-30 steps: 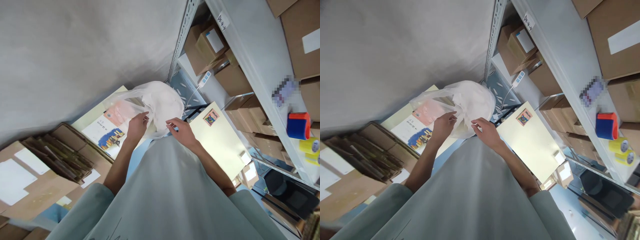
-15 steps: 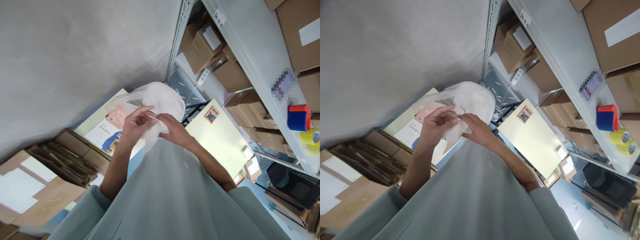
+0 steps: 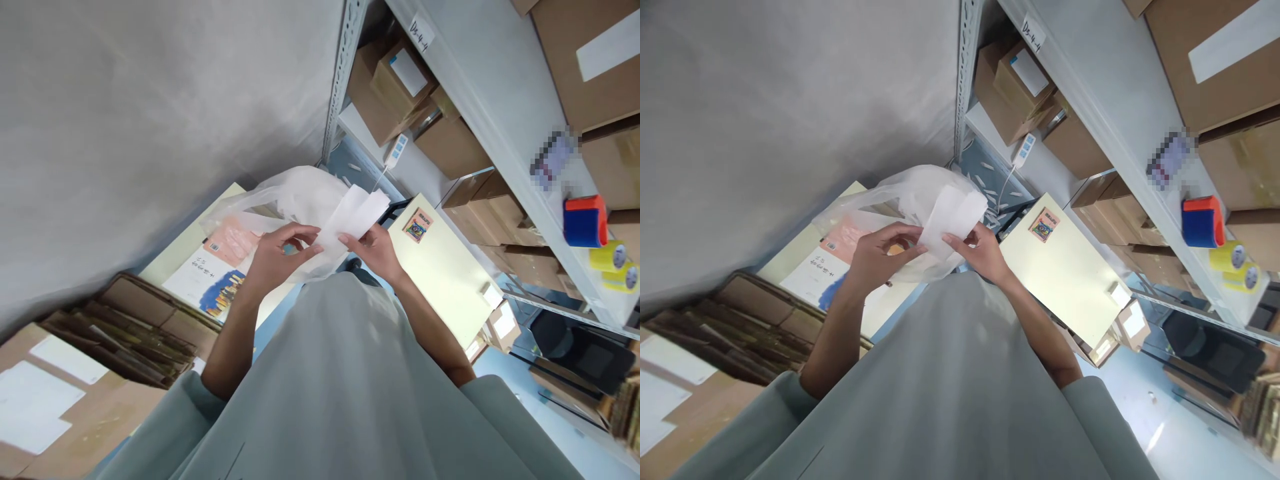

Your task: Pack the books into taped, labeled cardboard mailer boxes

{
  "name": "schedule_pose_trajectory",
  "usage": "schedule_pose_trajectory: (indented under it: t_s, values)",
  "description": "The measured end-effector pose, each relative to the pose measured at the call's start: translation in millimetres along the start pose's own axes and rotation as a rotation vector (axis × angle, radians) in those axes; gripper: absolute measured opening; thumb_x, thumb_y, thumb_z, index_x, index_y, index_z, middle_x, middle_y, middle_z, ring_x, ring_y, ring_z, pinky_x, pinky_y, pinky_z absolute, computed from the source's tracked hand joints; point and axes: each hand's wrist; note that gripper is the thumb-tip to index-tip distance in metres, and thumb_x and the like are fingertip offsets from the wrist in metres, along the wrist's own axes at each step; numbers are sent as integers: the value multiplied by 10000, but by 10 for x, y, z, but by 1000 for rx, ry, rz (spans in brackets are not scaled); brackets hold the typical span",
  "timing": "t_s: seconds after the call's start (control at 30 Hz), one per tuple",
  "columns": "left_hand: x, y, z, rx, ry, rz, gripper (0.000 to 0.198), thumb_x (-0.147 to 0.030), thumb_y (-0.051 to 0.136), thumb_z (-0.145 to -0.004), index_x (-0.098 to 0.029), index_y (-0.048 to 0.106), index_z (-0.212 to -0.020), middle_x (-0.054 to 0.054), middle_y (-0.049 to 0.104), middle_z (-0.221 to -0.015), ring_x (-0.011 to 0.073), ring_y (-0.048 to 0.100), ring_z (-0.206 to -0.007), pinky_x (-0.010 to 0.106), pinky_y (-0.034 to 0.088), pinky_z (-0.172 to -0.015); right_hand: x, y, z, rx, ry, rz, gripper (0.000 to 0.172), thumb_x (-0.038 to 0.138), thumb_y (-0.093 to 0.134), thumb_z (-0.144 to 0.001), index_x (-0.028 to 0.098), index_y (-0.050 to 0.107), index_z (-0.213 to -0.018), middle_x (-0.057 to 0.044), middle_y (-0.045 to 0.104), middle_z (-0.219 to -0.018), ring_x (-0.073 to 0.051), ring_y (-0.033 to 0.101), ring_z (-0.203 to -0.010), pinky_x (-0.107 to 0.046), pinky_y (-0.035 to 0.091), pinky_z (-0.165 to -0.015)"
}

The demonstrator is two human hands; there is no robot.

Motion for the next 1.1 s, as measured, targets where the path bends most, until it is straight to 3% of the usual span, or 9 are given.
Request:
schedule_pose_trajectory:
  t_s: [0.2, 0.3, 0.37, 0.47, 0.53, 0.67, 0.83, 0.97, 1.1]
  values:
    - [-5, 133, -213, 16, 11, -29, 408, -638, 888, -892, -237, 816, -909, 42, 819, -917, 214, 750, -811, 351, 663, -771, 47, -176, 39, -17, -52, -56, 647, 782, 852, -889, 275, 742, -1276, -54, 811, -1154, -259, 776, -1052, -395, 702, -871]
    - [-75, 201, -349, 117, -5, 28, 465, -685, 871, -890, -229, 790, -924, 38, 799, -877, 206, 743, -765, 334, 652, -695, 94, -306, 78, 53, -110, -10, 748, 782, 906, -828, 301, 725, -1371, -57, 784, -1241, -282, 759, -1133, -414, 698, -899]
    - [-151, 272, -442, 206, -8, 62, 479, -696, 854, -900, -226, 769, -932, 41, 788, -866, 199, 734, -741, 325, 637, -660, 127, -403, 124, 54, -133, 2, 786, 801, 919, -795, 309, 730, -1378, -68, 760, -1328, -315, 733, -1263, -466, 680, -1007]
    - [-263, 438, -582, 307, 7, 76, 458, -668, 839, -927, -221, 742, -943, 45, 775, -860, 194, 721, -743, 332, 632, -687, 142, -556, 218, -29, -136, -83, 822, 848, 900, -780, 300, 734, -1370, -86, 765, -1386, -342, 692, -1395, -538, 626, -1147]
    - [-321, 585, -668, 352, 24, 77, 447, -654, 825, -944, -218, 729, -950, 43, 762, -853, 190, 710, -750, 339, 628, -717, 117, -671, 300, -117, -113, -165, 818, 849, 904, -775, 282, 740, -1342, -93, 801, -1340, -340, 721, -1359, -545, 630, -1148]
    - [-403, 936, -793, 379, 50, 77, 460, -663, 823, -939, -218, 715, -983, 25, 732, -839, 178, 687, -748, 325, 610, -724, -4, -943, 526, -299, -40, -251, 736, 775, 966, -752, 254, 774, -1235, -90, 846, -1270, -340, 776, -1252, -530, 661, -1104]
    - [-483, 1456, -829, 393, 84, -5, 465, -568, 950, -817, -226, 721, -1034, 8, 741, -879, 171, 689, -803, 282, 569, -721, -261, -1343, 869, -450, 9, -327, 666, 687, 1011, -748, 242, 799, -1195, -88, 855, -1247, -345, 785, -1223, -500, 669, -1068]
    - [-509, 1983, -799, 340, 120, -81, 402, -578, 882, -884, -224, 724, -991, -3, 715, -847, 146, 638, -740, 270, 529, -693, -534, -1727, 1127, -489, -6, -395, 705, 726, 1001, -732, 245, 800, -1206, -91, 855, -1236, -348, 790, -1223, -489, 659, -1065]
    - [-497, 2601, -754, 351, 112, -111, 450, -667, 797, -943, -224, 720, -926, 10, 702, -815, 158, 642, -724, 277, 541, -682, -814, -2214, 1423, -557, -1, -406, 588, 695, 981, -787, 265, 819, -1155, -52, 860, -1130, -299, 805, -1109, -460, 656, -1024]
Point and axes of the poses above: each hand's wrist, its own z-axis away from the middle knuckle, its own y-axis out of the palm, x = y × z
